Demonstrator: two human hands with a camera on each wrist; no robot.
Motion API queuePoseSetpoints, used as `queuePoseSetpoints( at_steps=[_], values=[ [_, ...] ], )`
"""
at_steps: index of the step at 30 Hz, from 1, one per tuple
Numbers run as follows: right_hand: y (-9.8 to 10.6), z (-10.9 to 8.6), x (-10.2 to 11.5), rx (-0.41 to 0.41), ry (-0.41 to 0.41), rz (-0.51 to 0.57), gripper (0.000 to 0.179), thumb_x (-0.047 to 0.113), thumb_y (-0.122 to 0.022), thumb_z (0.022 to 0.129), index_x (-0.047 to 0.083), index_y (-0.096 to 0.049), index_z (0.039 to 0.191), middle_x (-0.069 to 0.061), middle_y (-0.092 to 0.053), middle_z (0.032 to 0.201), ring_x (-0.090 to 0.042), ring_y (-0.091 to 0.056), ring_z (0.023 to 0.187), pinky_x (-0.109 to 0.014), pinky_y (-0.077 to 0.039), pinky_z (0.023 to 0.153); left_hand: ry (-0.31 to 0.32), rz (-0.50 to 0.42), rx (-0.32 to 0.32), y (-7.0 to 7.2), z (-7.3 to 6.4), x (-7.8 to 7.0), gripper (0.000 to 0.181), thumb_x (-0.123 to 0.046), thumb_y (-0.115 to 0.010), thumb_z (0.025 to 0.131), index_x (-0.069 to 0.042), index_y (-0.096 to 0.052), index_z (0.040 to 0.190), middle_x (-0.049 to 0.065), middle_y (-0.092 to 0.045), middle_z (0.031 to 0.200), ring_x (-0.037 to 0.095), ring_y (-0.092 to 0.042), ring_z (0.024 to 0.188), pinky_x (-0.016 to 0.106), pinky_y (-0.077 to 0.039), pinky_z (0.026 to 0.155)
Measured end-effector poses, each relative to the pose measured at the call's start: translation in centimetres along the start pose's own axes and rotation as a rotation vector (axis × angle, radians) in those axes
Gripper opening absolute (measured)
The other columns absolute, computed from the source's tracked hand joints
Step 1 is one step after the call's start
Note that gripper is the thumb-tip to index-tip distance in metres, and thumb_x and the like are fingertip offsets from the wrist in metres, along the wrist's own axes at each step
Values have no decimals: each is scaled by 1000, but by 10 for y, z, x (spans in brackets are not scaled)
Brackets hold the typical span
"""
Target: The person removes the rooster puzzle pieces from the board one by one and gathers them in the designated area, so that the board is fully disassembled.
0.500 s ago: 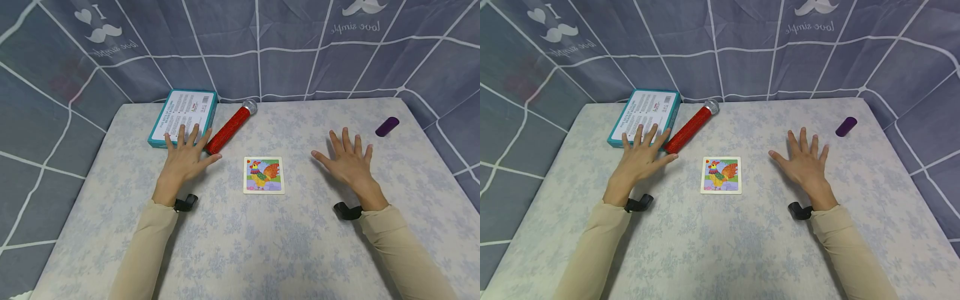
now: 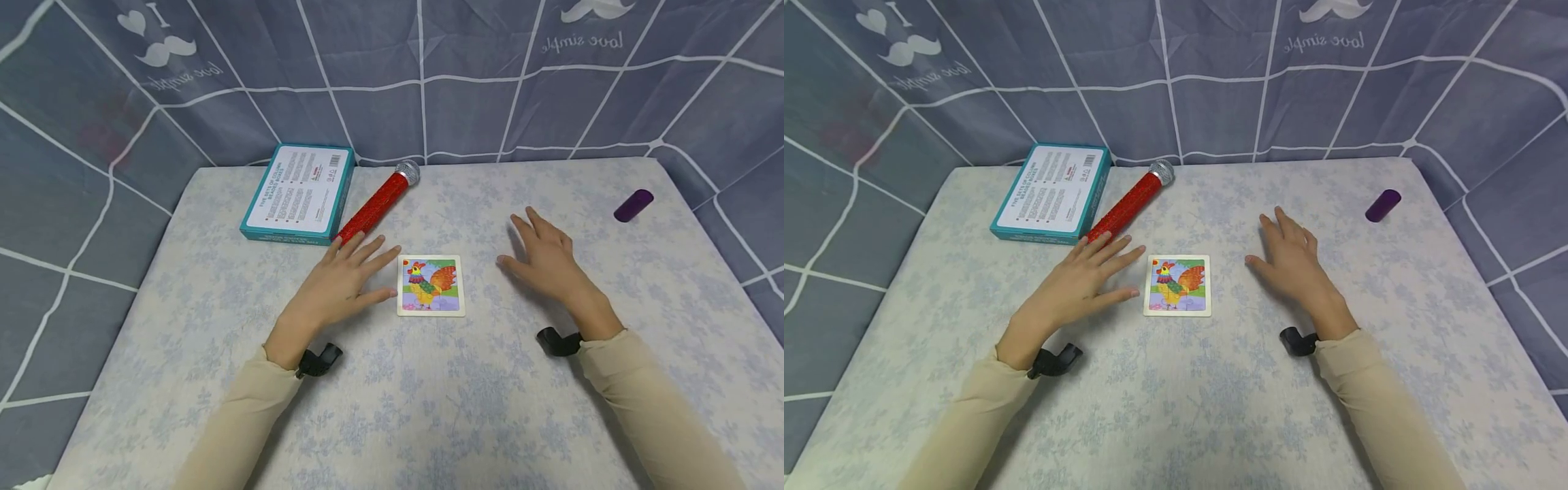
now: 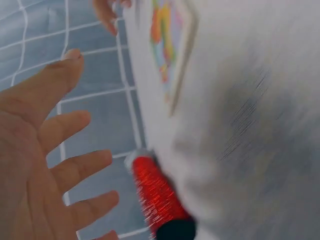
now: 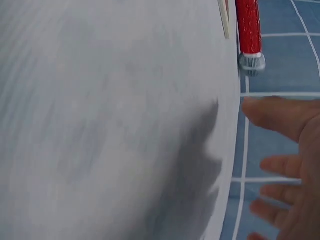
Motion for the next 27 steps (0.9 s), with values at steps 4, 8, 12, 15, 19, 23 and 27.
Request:
queuePoseSetpoints(
  at_steps=[4,8,12,15,19,23,27],
  values=[
    [-6,9,21,11,121,-12,66,23,-65,95,-1,-36,149,-26,-24,157,-48,-24,141,-67,-16,107,5,-56,67,-18,3,-1,66,-55,-54,96,-28,-38,153,8,-30,159,39,-18,147,61,-12,115],
    [-15,18,43,55,236,11,51,15,-66,94,-2,-51,139,-22,-45,145,-42,-39,134,-59,-29,108,13,-75,89,-29,5,1,63,-54,-56,95,-29,-42,151,9,-30,159,40,-17,147,62,-10,115],
    [-25,25,63,121,298,35,39,12,-66,93,-1,-61,129,-17,-58,132,-33,-50,127,-50,-38,105,-6,-78,90,-32,5,1,63,-53,-58,94,-29,-43,150,8,-31,159,38,-17,148,58,-9,117],
    [-33,30,76,148,322,34,36,11,-68,92,0,-65,126,-14,-62,126,-30,-55,121,-47,-42,102,-14,-86,101,-34,5,1,63,-53,-59,94,-28,-43,150,7,-31,159,36,-18,148,56,-12,117],
    [-46,36,89,186,333,40,36,14,-69,92,2,-65,126,-10,-63,122,-25,-57,114,-44,-45,99,-21,-113,130,-38,5,0,63,-54,-59,93,-30,-44,149,7,-30,159,39,-18,147,58,-13,116],
    [-56,41,100,212,331,52,37,16,-70,92,5,-66,127,-7,-62,121,-21,-57,109,-40,-47,95,-32,-124,158,-42,6,-2,62,-54,-61,92,-32,-45,149,7,-28,160,41,-16,147,59,-12,116],
    [-61,46,107,219,356,54,37,17,-70,91,7,-66,127,-5,-60,119,-19,-56,106,-39,-47,93,-38,-102,170,-44,7,-1,63,-52,-64,91,-33,-46,148,6,-27,160,42,-17,147,60,-13,115]
  ],
)
Point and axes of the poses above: each hand's wrist, its own z-axis towards the middle knuckle, its own y-axis out of the back of the hand, x = y × z, the point moved 7 cm from there along z, towards the middle knuckle
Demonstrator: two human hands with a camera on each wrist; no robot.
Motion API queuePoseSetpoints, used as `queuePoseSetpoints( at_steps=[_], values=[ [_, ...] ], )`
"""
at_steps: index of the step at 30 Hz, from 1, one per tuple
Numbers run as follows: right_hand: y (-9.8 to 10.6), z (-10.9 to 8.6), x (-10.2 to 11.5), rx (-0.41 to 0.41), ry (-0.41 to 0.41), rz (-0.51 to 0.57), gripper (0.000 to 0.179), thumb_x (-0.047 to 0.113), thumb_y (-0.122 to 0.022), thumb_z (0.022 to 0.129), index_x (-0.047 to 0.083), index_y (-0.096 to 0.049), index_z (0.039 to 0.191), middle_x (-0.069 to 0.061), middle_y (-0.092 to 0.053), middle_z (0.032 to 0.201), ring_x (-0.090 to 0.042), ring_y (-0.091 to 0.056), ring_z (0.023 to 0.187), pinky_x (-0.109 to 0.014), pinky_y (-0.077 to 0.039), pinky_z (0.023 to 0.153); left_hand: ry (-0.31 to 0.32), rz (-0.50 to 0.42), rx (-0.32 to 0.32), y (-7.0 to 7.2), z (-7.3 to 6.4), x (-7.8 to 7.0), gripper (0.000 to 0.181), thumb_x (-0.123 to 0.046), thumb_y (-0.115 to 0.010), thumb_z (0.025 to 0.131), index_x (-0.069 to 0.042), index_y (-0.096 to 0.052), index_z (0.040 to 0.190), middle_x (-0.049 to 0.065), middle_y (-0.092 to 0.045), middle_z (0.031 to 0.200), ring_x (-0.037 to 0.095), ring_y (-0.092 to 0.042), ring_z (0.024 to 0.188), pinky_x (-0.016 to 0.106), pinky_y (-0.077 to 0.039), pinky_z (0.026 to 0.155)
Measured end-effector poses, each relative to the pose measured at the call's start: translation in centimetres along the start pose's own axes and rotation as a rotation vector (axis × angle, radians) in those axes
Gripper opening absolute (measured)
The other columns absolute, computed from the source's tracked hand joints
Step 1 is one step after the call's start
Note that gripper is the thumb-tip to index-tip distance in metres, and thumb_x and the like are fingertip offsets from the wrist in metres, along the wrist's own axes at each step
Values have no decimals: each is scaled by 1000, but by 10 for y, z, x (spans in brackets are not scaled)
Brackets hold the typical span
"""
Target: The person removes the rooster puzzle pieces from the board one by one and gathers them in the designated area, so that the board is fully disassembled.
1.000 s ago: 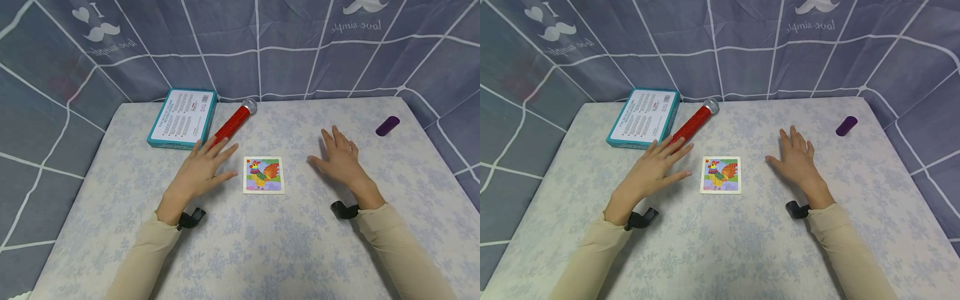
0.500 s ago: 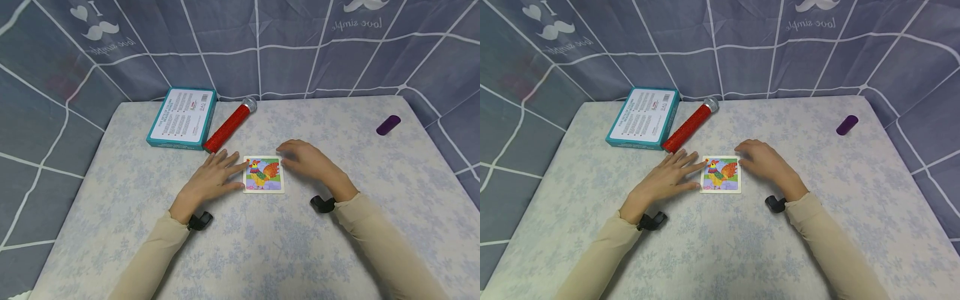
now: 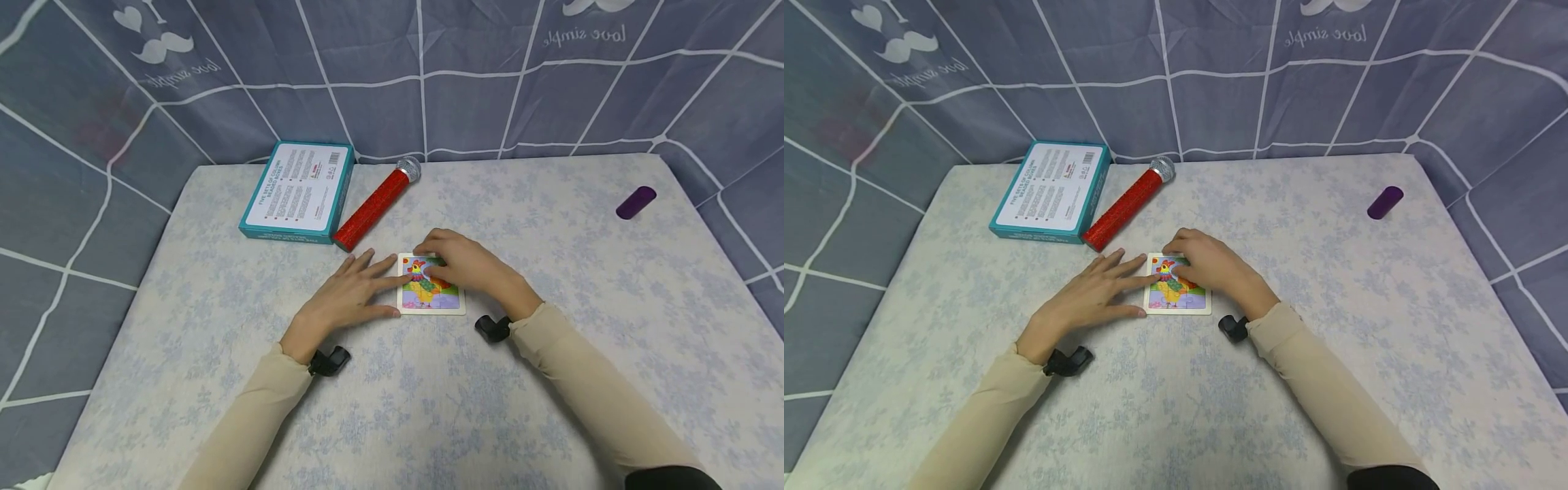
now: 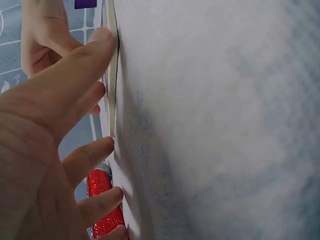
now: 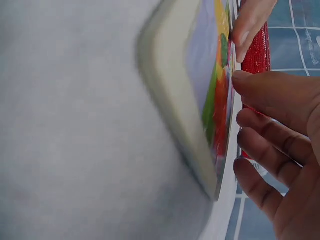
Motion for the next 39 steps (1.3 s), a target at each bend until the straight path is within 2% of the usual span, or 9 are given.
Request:
queuePoseSetpoints(
  at_steps=[6,15,24,29,33,39],
  values=[
    [-2,7,5,32,30,-2,36,15,-70,91,11,-67,127,-1,-61,118,-16,-55,107,-37,-46,93,-19,12,-2,-1,2,1,66,-54,-67,88,-33,-47,147,5,-28,160,44,-17,146,62,-14,114],
    [-3,13,9,76,38,-17,31,13,-69,90,13,-69,121,-1,-60,107,-17,-53,94,-35,-47,84,-23,-2,1,1,3,-1,64,-51,-68,88,-32,-48,146,6,-28,160,46,-17,145,64,-14,113],
    [-5,21,12,115,25,47,26,6,-71,86,10,-67,112,-5,-56,98,-21,-51,89,-34,-44,78,-40,-24,-8,-1,4,-2,60,-47,-70,88,-30,-53,143,8,-30,159,50,-19,143,70,-19,108],
    [-4,24,13,157,-18,-33,28,11,-74,85,16,-68,112,-2,-58,102,-20,-51,96,-36,-47,76,-39,-27,-8,-1,4,-2,60,-46,-70,88,-31,-52,143,9,-29,159,51,-18,143,72,-19,107],
    [-2,26,13,220,-65,-111,31,16,-78,84,22,-68,113,2,-59,106,-19,-50,104,-39,-48,80,-34,-31,2,-2,4,-1,63,-48,-72,86,-30,-52,143,8,-28,159,51,-17,143,72,-18,107],
    [2,33,18,302,-95,-206,35,14,-83,79,25,-69,109,2,-59,102,-17,-52,97,-38,-48,79,-8,-59,35,-3,4,0,74,-54,-76,79,-31,-50,145,5,-23,161,49,-11,145,72,-13,108]
  ],
)
Point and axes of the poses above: each hand's wrist, its own z-axis towards the middle knuckle, its own y-axis out of the back of the hand, x = y × z, the point moved 7 cm from there along z, towards the middle knuckle
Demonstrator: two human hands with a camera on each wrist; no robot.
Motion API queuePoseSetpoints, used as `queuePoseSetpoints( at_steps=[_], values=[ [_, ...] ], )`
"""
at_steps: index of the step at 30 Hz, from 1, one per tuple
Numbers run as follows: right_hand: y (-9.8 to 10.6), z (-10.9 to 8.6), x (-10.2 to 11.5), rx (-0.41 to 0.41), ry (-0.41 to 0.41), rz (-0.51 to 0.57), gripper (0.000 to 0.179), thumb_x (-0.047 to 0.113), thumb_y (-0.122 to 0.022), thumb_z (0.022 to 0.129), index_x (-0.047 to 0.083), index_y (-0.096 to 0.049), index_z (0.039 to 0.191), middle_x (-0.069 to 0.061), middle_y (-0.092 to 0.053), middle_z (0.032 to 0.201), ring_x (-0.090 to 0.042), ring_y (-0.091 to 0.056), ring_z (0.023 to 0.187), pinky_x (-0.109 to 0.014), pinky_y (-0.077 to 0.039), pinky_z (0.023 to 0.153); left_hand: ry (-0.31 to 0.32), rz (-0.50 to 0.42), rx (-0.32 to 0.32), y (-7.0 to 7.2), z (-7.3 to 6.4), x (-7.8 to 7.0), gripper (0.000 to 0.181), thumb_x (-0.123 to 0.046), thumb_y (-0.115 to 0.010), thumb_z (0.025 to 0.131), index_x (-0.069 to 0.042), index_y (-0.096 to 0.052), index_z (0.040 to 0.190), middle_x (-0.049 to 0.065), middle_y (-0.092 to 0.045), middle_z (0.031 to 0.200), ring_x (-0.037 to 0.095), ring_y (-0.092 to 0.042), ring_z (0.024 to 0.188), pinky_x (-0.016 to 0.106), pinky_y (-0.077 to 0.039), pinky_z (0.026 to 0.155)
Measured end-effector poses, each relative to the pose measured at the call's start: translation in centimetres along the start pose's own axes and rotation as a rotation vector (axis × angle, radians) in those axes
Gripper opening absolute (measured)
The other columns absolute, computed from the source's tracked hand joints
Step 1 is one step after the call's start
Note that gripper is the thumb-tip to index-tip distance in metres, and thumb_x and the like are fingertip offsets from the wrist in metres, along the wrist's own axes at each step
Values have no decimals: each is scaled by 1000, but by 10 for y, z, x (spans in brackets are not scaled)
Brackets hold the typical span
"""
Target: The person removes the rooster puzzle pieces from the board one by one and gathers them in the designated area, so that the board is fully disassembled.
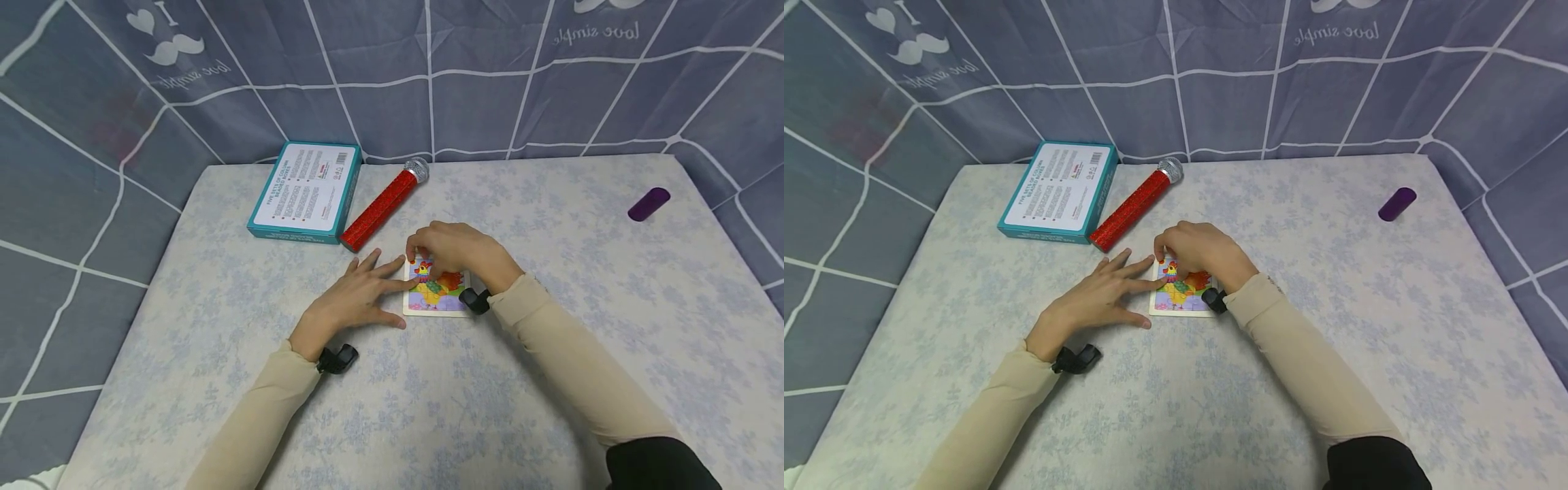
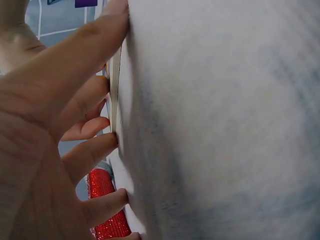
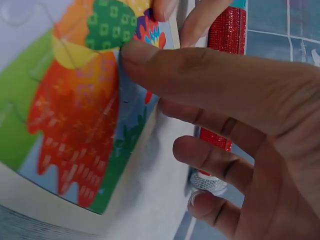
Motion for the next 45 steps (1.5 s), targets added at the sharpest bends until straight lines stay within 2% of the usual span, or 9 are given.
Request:
queuePoseSetpoints(
  at_steps=[7,11,22,30,33,36,39,45],
  values=[
    [6,2,6,2,-10,-134,39,18,-86,76,27,-70,110,1,-59,98,-18,-53,92,-37,-48,77,8,-1,14,0,1,-1,77,-55,-77,78,-31,-49,145,4,-22,162,48,-10,146,71,-12,109],
    [8,4,9,-10,-8,-165,40,18,-87,75,26,-70,110,1,-60,95,-18,-54,88,-37,-48,75,7,1,4,1,1,-1,76,-54,-77,78,-31,-50,145,5,-23,161,48,-11,145,71,-13,109],
    [3,6,4,54,-46,-74,41,12,-86,75,26,-63,105,2,-59,102,-19,-52,93,-37,-47,73,8,-2,11,-2,2,0,77,-55,-77,77,-32,-49,145,3,-21,162,48,-9,146,72,-12,109],
    [-1,7,1,75,-2,32,30,10,-82,79,21,-63,99,1,-58,109,-19,-51,100,-35,-47,79,11,14,7,-1,1,1,77,-57,-76,77,-31,-50,145,5,-23,161,48,-11,146,71,-14,109],
    [-4,6,0,87,22,107,27,5,-79,81,15,-65,100,-1,-60,107,-19,-53,95,-33,-48,77,14,12,4,0,0,1,76,-56,-77,77,-31,-51,144,6,-24,161,48,-11,146,70,-15,109],
    [-5,6,1,87,32,159,33,1,-76,82,12,-63,109,-3,-61,101,-19,-57,85,-31,-49,69,13,6,-2,1,0,1,76,-55,-78,77,-30,-52,144,6,-25,161,48,-11,146,71,-14,109],
    [-5,6,1,73,23,125,36,3,-77,82,14,-62,114,-2,-60,98,-18,-57,81,-30,-49,66,12,0,-2,1,1,0,76,-55,-78,77,-30,-52,144,6,-25,161,48,-11,146,71,-14,109],
    [-2,5,2,52,-8,41,35,9,-80,81,19,-65,112,-1,-60,99,-18,-55,88,-34,-48,73,4,-1,8,1,1,-2,73,-53,-78,77,-32,-53,142,8,-25,161,49,-11,145,72,-13,108]
  ],
)
Point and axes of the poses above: each hand's wrist, its own z-axis towards the middle knuckle, its own y-axis out of the back of the hand, x = y × z, the point moved 7 cm from there along z, towards the middle knuckle
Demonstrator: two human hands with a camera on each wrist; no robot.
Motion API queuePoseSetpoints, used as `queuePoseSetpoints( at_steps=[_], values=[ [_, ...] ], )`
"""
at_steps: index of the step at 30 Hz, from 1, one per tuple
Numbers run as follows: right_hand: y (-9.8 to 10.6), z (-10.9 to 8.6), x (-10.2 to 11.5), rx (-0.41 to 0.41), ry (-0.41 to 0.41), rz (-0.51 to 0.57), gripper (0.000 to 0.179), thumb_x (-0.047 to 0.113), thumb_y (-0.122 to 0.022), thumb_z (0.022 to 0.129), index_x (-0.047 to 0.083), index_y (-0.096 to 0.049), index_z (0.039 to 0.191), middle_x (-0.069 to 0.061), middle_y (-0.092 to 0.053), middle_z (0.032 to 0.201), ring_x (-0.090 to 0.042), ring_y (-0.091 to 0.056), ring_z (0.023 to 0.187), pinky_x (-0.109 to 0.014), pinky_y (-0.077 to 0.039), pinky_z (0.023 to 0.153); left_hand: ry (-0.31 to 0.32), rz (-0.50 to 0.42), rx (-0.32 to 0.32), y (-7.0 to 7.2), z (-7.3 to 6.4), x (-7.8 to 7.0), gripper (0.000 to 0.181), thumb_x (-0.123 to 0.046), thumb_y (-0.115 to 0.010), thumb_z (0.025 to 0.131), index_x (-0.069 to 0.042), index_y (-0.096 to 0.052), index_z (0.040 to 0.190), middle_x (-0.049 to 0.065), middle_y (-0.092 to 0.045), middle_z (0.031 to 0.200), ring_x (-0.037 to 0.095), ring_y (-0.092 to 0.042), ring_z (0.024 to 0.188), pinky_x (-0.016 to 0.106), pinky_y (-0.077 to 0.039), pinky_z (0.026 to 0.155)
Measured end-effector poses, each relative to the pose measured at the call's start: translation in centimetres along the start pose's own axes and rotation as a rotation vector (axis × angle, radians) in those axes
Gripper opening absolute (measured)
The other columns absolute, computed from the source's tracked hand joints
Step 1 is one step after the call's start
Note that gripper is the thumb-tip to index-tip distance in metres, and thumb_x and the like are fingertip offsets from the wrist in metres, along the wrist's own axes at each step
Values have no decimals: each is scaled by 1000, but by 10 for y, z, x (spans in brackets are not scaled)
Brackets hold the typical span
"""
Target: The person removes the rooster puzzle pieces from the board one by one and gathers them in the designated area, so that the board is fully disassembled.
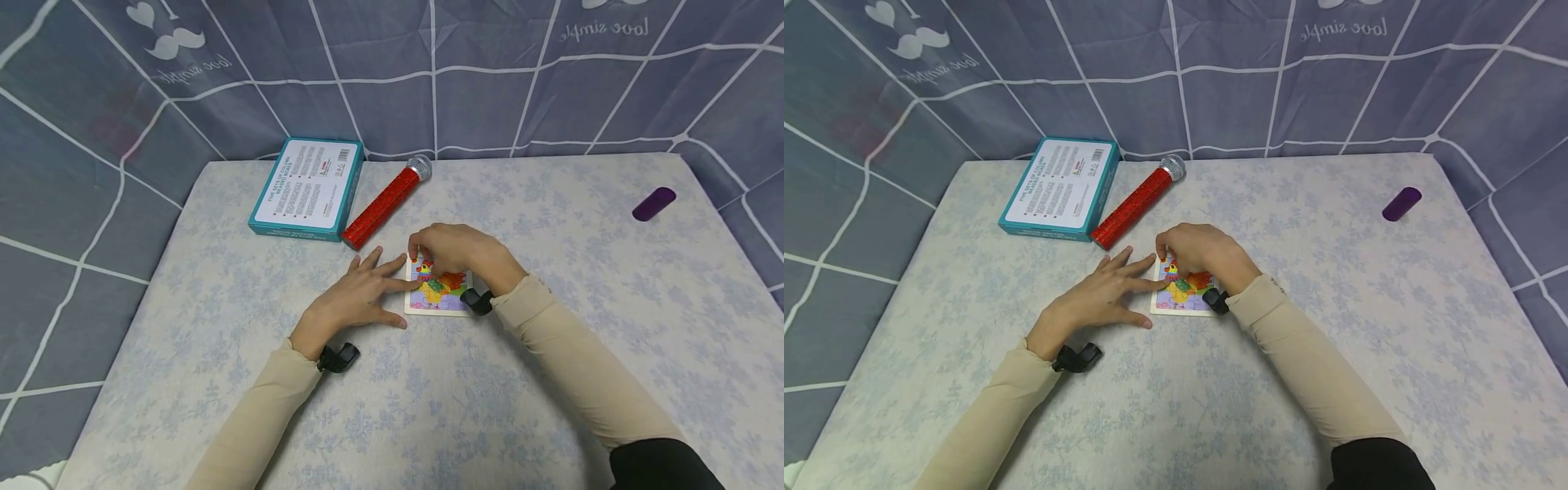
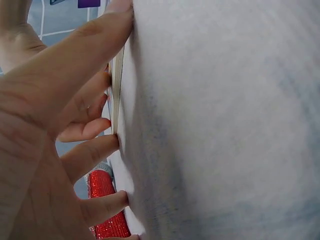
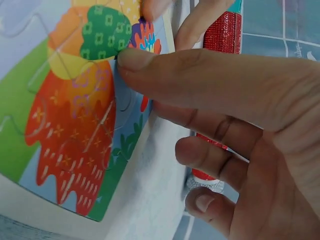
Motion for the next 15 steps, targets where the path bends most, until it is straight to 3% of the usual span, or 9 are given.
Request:
queuePoseSetpoints(
  at_steps=[9,15],
  values=[
    [4,1,3,3,-23,-85,37,9,-81,80,23,-66,110,-1,-60,98,-18,-54,89,-35,-48,72,-17,5,-1,0,0,0,70,-51,-78,78,-34,-54,141,9,-23,161,53,-11,144,75,-13,106],
    [4,2,1,20,-16,-65,33,8,-81,79,23,-64,104,0,-58,105,-19,-53,95,-37,-48,76,-24,-2,2,0,0,0,70,-51,-78,78,-34,-53,141,9,-22,161,52,-10,144,75,-13,106]
  ],
)
Point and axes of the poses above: each hand's wrist, its own z-axis towards the middle knuckle, its own y-axis out of the back of the hand, x = y × z, the point moved 7 cm from there along z, towards the middle knuckle
